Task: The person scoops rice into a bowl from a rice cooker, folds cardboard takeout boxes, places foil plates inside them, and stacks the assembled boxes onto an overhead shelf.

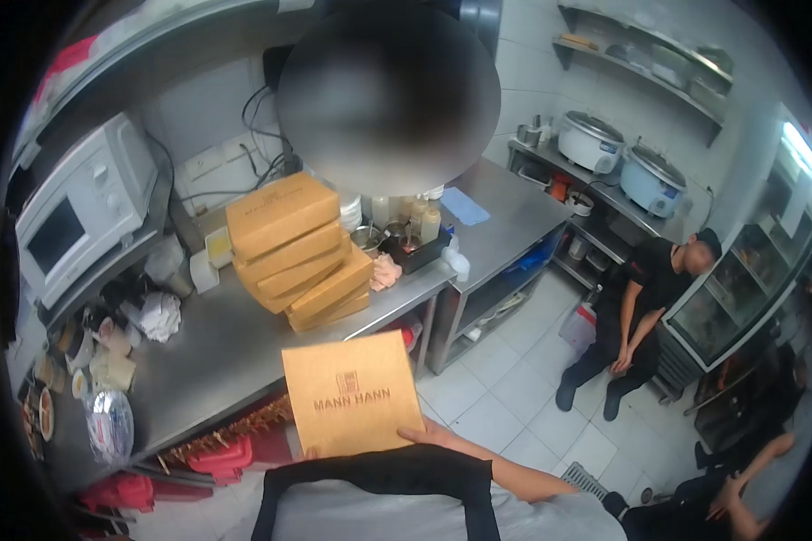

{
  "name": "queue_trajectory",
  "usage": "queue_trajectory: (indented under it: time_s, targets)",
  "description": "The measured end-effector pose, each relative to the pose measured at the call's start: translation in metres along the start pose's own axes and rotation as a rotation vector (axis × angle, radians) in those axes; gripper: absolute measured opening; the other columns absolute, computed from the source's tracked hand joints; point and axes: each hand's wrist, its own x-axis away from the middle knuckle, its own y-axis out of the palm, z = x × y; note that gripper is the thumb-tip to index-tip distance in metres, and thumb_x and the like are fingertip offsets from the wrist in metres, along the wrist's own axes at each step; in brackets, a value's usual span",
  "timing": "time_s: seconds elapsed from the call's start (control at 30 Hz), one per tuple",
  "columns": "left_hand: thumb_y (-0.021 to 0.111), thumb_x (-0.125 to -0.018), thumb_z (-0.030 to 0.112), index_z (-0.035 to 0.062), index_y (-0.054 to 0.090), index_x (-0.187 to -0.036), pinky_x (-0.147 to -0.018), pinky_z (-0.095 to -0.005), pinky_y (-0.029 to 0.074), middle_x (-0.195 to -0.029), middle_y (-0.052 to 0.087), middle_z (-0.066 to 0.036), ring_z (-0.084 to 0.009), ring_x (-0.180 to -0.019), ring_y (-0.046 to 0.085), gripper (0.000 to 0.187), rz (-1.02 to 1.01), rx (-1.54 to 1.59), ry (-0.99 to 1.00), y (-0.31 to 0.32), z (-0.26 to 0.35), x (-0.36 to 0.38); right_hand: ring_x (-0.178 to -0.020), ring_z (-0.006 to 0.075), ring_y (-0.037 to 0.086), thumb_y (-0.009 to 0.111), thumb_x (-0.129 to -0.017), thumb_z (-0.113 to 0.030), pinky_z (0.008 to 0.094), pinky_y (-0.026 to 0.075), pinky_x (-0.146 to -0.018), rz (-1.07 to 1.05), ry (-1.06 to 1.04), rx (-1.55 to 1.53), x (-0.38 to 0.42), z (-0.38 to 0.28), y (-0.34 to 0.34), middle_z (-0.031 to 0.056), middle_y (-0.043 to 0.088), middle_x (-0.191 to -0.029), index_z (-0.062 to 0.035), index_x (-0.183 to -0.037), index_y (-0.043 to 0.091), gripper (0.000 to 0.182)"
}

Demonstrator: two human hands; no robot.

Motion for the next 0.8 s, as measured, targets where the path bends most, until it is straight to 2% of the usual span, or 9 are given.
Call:
queue_trajectory:
  time_s: [0.07,0.13,0.17,0.2,0.27,0.37,0.6,0.7,0.8]
  targets:
    - [0.043,-0.097,0.023,0.0007,0.038,-0.136,-0.096,-0.0383,0.041,-0.121,0.054,-0.017,-0.0270,-0.113,0.051,0.046,-0.050,-0.086,-0.039,0.004,0.034,0.008,-0.119,0.0172,0.047,0.061,-0.092,-0.026,0.0333,0.041,-0.098,0.024,0.156,0.213,-0.012,-0.016,-0.018,0.0107,0.051,-0.131,-0.0022,-0.142,0.030,0.063]
    - [0.042,-0.099,0.027,0.0016,0.038,-0.136,-0.096,-0.0360,0.041,-0.119,0.056,-0.013,-0.0226,-0.112,0.053,0.045,0.018,-0.123,0.206,0.000,0.101,0.019,-0.121,0.0188,0.045,0.066,-0.088,-0.026,0.0338,0.040,-0.098,0.236,-0.094,0.193,-0.034,-0.038,-0.031,0.0114,0.047,-0.133,-0.0029,-0.144,0.024,0.073]
    - [0.040,-0.099,0.027,0.0010,0.036,-0.136,-0.097,-0.0344,0.039,-0.124,0.051,-0.013,-0.0207,-0.115,0.048,0.045,0.118,-0.073,0.550,-0.004,0.145,0.029,-0.122,0.0216,0.045,0.068,-0.085,-0.025,0.0343,0.040,-0.098,0.310,-0.400,0.233,-0.053,-0.066,-0.035,0.0122,0.047,-0.131,-0.0039,-0.144,0.022,0.078]
    - [0.040,-0.099,0.030,0.0006,0.029,-0.140,-0.098,-0.0339,0.038,-0.132,0.045,-0.014,-0.0219,-0.119,0.044,0.051,0.195,0.056,0.447,-0.009,0.184,0.027,-0.122,0.0241,0.046,0.067,-0.084,-0.020,0.0353,0.040,-0.098,0.377,-0.799,0.448,-0.074,-0.099,-0.039,0.0135,0.046,-0.132,-0.0052,-0.145,0.018,0.079]
    - [0.041,-0.098,0.038,0.0021,0.006,-0.148,-0.106,-0.0347,0.030,-0.145,0.030,-0.015,-0.0244,-0.126,0.038,0.071,0.293,0.221,0.651,-0.022,0.259,0.028,-0.113,0.0249,0.053,0.064,-0.086,-0.017,0.0353,0.046,-0.091,0.308,-0.797,0.156,-0.095,-0.176,-0.019,0.0170,0.052,-0.126,-0.0089,-0.146,0.019,0.076]
    - [0.048,-0.096,0.035,0.0126,-0.008,-0.150,-0.098,-0.0333,0.038,-0.126,0.051,-0.019,-0.0227,-0.114,0.051,0.081,0.542,0.079,0.977,-0.066,0.315,-0.005,-0.095,0.0202,0.060,0.060,-0.089,-0.021,0.0310,0.051,-0.068,0.164,-0.563,0.054,-0.139,-0.262,-0.015,0.0141,0.058,-0.113,-0.0112,-0.140,0.031,0.060]
    - [0.058,-0.090,0.041,0.0127,0.035,-0.140,-0.104,-0.0369,0.033,-0.133,0.041,-0.021,-0.0284,-0.126,0.040,0.062,0.558,0.158,0.851,-0.135,0.347,-0.105,-0.088,0.0183,0.060,0.061,-0.084,-0.036,0.0312,0.050,-0.058,0.210,-0.427,0.366,-0.288,-0.326,-0.018,0.0109,0.061,-0.100,-0.0102,-0.132,0.043,0.057]
    - [0.060,-0.088,0.038,0.0122,0.052,-0.128,-0.103,-0.0385,0.033,-0.121,0.046,-0.018,-0.0308,-0.119,0.043,0.049,0.896,-0.380,0.784,-0.143,0.334,-0.132,-0.102,0.0267,0.060,0.064,-0.078,-0.044,0.0387,0.050,-0.078,0.300,-0.424,0.776,-0.308,-0.329,-0.031,0.0163,0.062,-0.111,-0.0080,-0.129,0.051,0.064]
    - [0.060,-0.088,0.038,0.0134,0.051,-0.131,-0.105,-0.0369,0.032,-0.126,0.044,-0.016,-0.0314,-0.120,0.042,0.050,0.702,-0.145,0.889,-0.154,0.326,-0.133,-0.118,0.0311,0.053,0.065,-0.078,-0.047,0.0405,0.041,-0.098,0.255,-0.389,0.869,-0.302,-0.333,-0.038,0.0216,0.055,-0.126,-0.0079,-0.132,0.051,0.068]
